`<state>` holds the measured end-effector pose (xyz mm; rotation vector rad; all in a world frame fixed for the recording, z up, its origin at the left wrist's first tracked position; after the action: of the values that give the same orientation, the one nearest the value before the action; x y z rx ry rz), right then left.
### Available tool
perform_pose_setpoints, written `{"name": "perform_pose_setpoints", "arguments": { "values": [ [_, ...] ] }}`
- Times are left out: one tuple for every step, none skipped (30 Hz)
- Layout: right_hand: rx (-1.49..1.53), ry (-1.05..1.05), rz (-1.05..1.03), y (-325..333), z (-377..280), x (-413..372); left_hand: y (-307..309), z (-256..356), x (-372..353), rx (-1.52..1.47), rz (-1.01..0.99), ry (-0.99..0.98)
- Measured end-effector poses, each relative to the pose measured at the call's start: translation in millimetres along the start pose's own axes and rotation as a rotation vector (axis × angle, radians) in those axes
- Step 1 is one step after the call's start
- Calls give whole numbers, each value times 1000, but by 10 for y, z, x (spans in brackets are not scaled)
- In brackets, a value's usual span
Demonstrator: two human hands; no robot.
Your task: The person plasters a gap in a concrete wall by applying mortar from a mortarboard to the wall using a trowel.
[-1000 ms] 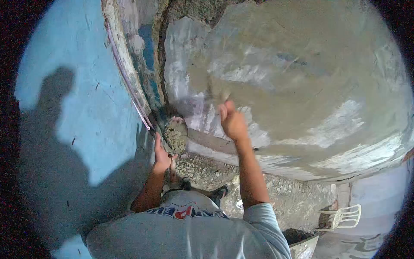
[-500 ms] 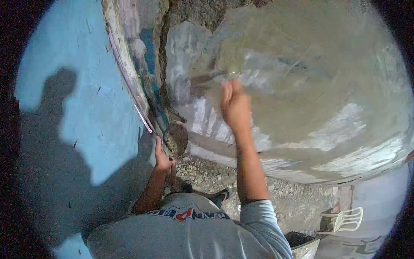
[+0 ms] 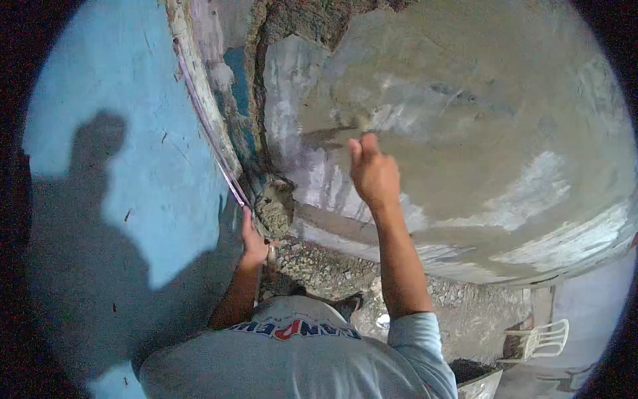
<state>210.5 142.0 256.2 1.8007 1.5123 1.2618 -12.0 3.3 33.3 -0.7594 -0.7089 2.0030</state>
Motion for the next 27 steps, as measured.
{"name": "perform_pose_setpoints", "arguments": {
  "values": [
    [71, -42, 41, 83, 19, -5, 79, 23, 30, -5, -191, 36],
    [116, 3, 31, -21, 42, -13, 113, -17, 50, 2, -144, 35],
    [161, 43, 21, -270, 105, -34, 50, 26, 9, 13, -98, 36],
    [209, 81, 13, -521, 175, -74, 10, 55, -24, 27, -54, 38],
    [113, 96, -46, -802, 231, -127, -2, 55, -15, 50, -44, 32],
    [19, 107, -107, -1058, 285, -201, -15, 57, -6, 73, -33, 27],
    [11, 71, -194, -1244, 341, -263, -34, 53, 6, 66, -44, 13],
    [2, 33, -289, -1404, 407, -382, -5, 33, -30, 60, -46, 5],
    [-9, 1, -386, -1529, 481, -504, 253, -92, 119, 88, -212, 65],
    [1, 74, -401, -1614, 540, -617, 244, -92, 85, 85, -179, 44],
    [12, 152, -417, -1679, 609, -756, 224, -102, 59, 82, -145, 20],
    [23, 236, -434, -1708, 637, -859, 220, -65, 39, 77, -107, -10],
    [71, 92, -551, -1709, 718, -892, 215, 20, 2, 104, -209, 15],
    [100, 91, -522, -1645, 772, -959, 249, 36, 3, 101, -209, 4],
    [129, 89, -494, -1586, 853, -1038, 276, 45, 18, 99, -207, -5],
    [159, 80, -464, -1498, 876, -1095, 300, 43, 9, 100, -209, -9],
    [154, 94, -448, -1432, 893, -1140, 344, 43, -12, 108, -198, -2],
    [152, 104, -422, -1299, 837, -1157, 379, 74, -8, 120, -197, 6],
    [146, 112, -392, -1194, 817, -1181, 376, 110, -23, 130, -202, 16],
    [151, 113, -359, -1139, 848, -1208, 349, 113, -40, 136, -209, 29],
    [156, 116, -325, -1092, 877, -1226, 116, 307, -218, 179, -198, 37],
    [168, 118, -289, -1062, 870, -1250, 122, 301, -213, 166, -204, 41],
    [184, 109, -257, -1059, 874, -1253, 164, 259, -181, 153, -205, 46],
    [171, 112, -226, -1040, 897, -1257, 226, 193, -141, 138, -207, 53],
    [158, 112, -195, -1040, 928, -1245, 343, 110, -32, 146, -341, 128],
    [143, 111, -160, -1011, 967, -1251, 490, 2, 41, 158, -303, 133],
    [145, 138, -107, -984, 1016, -1250, 516, -39, 52, 172, -267, 139]
  ]
}}
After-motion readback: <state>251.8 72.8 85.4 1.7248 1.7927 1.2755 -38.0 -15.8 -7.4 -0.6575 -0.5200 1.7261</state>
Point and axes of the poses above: each hand's wrist, its own x-axis towards the middle knuckle, its own y-axis out of the back of the hand, z = x × y, the point moved 4 cm from there along x, towards the middle knuckle, and after that the axes turned 12 degrees about -y, right-handed, at the moved point
